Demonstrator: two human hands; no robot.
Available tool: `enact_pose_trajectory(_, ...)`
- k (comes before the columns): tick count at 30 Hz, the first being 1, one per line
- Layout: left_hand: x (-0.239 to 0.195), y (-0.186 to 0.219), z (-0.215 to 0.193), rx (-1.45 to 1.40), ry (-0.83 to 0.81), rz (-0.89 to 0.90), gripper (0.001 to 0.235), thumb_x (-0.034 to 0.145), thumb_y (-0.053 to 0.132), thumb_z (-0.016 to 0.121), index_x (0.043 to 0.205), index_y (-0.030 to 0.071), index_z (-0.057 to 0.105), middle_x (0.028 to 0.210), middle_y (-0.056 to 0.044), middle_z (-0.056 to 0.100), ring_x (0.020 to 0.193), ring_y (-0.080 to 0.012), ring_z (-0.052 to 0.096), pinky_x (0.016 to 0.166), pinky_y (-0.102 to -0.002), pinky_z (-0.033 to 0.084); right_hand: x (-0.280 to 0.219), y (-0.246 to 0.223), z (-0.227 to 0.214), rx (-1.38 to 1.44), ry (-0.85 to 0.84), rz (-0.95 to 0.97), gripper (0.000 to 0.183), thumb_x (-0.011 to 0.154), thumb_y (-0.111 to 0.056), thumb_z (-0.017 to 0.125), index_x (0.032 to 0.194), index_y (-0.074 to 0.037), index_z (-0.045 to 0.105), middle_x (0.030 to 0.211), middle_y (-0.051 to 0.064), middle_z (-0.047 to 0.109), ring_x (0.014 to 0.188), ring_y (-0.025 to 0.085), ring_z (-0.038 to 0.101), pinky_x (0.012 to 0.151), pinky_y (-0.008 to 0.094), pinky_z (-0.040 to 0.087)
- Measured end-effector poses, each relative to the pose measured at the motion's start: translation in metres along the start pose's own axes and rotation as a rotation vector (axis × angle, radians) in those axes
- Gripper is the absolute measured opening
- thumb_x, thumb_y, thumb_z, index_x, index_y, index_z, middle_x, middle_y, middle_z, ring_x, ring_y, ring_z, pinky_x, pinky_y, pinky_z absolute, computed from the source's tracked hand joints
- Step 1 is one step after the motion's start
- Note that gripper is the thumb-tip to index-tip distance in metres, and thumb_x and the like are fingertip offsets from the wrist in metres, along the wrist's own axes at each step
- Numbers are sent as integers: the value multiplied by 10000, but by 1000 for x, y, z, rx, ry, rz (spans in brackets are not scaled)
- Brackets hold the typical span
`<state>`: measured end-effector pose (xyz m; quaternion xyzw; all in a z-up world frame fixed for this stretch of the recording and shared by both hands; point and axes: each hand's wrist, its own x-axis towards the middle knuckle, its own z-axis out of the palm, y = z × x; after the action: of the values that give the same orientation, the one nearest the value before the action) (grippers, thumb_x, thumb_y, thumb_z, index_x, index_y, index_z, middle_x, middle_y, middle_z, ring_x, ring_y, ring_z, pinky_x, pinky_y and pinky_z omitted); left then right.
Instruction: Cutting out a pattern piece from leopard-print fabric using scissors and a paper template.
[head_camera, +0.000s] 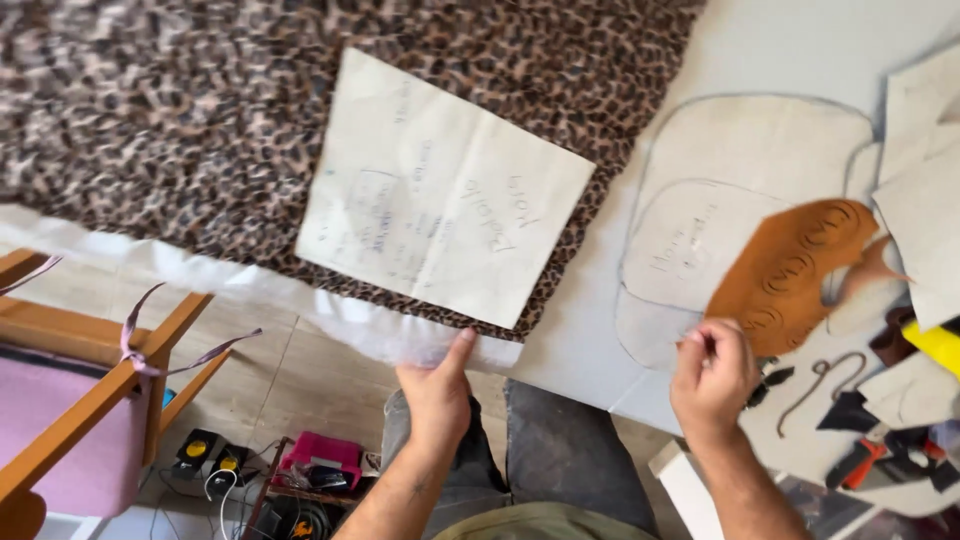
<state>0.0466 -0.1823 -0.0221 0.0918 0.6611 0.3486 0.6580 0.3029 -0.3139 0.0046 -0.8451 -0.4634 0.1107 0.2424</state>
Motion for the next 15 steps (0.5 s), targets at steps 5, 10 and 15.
enact_pose_trajectory(5,6,-47,-21,23,72,21,248,759,-18,868,934,1,693,863,-86,725,818,-178,668,757,-393,593,13,-8,16,109,16,-144,231,1084,-108,526,907,27,585,808,141,620,680,290,598,640,366,496)
enact_pose_trajectory(10,-7,-38,4,-85,110,93,355,736,-70,890,1025,-17,691,893,-81,716,856,-136,638,783,-393,567,81,-35,39,324,-56,-323,168,1021,-59,620,868,0,655,729,73,667,604,245,646,623,340,551)
enact_pose_trajectory(15,-37,-63,21,-282,147,88,617,694,-85,875,1227,0,576,1113,-161,721,1074,-253,704,946,-437,577,135,-53,58,494,-229,-613,167,1054,-74,604,917,14,645,891,127,720,739,299,657,681,377,545)
